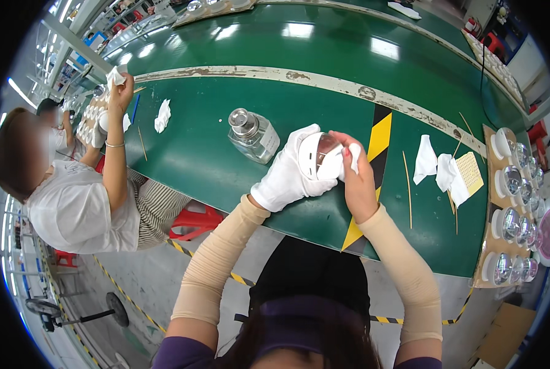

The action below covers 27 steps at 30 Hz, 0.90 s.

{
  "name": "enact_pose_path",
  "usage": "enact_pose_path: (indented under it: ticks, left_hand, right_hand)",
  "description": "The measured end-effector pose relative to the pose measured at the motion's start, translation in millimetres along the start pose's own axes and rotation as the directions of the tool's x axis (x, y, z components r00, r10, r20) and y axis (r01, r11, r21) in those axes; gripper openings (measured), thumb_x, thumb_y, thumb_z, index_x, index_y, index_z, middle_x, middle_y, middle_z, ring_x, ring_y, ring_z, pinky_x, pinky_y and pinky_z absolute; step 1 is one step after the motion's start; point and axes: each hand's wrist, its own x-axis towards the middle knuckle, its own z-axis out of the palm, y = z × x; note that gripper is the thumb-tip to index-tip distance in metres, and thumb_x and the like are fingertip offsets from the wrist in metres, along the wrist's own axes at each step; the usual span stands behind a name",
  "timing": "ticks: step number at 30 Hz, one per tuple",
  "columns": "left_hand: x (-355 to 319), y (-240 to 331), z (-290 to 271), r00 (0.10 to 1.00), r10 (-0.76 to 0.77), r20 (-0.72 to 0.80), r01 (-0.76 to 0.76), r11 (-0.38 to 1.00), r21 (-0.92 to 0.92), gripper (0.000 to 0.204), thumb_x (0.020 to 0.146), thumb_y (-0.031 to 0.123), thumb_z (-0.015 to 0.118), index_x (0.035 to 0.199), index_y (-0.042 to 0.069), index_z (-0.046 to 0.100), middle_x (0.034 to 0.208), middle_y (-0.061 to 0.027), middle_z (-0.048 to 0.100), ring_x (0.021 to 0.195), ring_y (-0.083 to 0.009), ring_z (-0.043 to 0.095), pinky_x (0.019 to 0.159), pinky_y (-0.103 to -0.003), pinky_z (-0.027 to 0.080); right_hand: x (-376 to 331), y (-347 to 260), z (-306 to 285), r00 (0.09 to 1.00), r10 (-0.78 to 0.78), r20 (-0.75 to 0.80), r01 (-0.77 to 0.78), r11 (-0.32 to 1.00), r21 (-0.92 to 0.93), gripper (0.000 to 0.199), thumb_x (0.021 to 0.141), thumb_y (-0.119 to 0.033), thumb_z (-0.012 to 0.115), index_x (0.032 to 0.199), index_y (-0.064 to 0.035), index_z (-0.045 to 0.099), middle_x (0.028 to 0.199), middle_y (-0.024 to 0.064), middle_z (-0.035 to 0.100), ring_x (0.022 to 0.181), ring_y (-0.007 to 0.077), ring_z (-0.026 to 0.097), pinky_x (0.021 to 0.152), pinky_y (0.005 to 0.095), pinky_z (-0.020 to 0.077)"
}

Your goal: Wiping and cleaning small white round components with a cloth at a production line station.

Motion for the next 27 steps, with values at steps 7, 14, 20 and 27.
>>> enact_pose_path:
  ticks: [7,14,20,27]
  left_hand:
    - [-4,0,-3,0.998,-0.053,0.025,0.057,0.964,-0.261,0.087,0.072,0.027,0.081,0.136,0.001,0.029,0.125,-0.0118,0.052,0.117,-0.0246,0.053,0.104,-0.035,0.039]
    - [-1,8,-6,0.980,-0.187,-0.063,0.144,0.897,-0.417,0.093,0.061,0.030,0.086,0.134,0.000,0.038,0.130,-0.0157,0.047,0.117,-0.0289,0.052,0.101,-0.035,0.043]
    - [-2,8,-3,0.975,-0.223,0.005,0.211,0.918,-0.335,0.101,0.059,0.026,0.089,0.137,-0.001,0.030,0.127,-0.0132,0.048,0.120,-0.0215,0.049,0.103,-0.033,0.039]
    - [-3,-6,7,0.992,-0.122,0.037,0.121,0.805,-0.581,0.086,0.066,0.028,0.084,0.133,-0.001,0.038,0.125,-0.0132,0.053,0.113,-0.0288,0.055,0.103,-0.034,0.040]
  right_hand:
    - [-1,-3,11,0.980,-0.189,0.064,0.198,0.962,-0.186,0.043,0.097,-0.028,0.053,0.131,-0.0031,0.047,0.124,0.0140,0.054,0.117,0.0247,0.052,0.100,0.0330,0.0402]
    - [55,-8,-2,0.994,0.082,0.068,-0.048,0.913,-0.405,0.031,0.089,-0.022,0.066,0.111,-0.0016,0.058,0.091,0.0103,0.064,0.082,0.0172,0.060,0.077,0.0290,0.0468]
    - [64,-22,-21,0.966,-0.120,-0.230,0.024,0.924,-0.381,0.037,0.086,-0.021,0.069,0.116,-0.0023,0.058,0.091,0.0049,0.062,0.073,0.0123,0.056,0.068,0.0258,0.0473]
    - [-31,-43,-10,0.811,-0.368,0.454,0.576,0.632,-0.518,0.044,0.085,-0.012,0.065,0.126,0.0018,0.056,0.135,0.0160,0.054,0.133,0.0381,0.040,0.110,0.0409,0.0310]
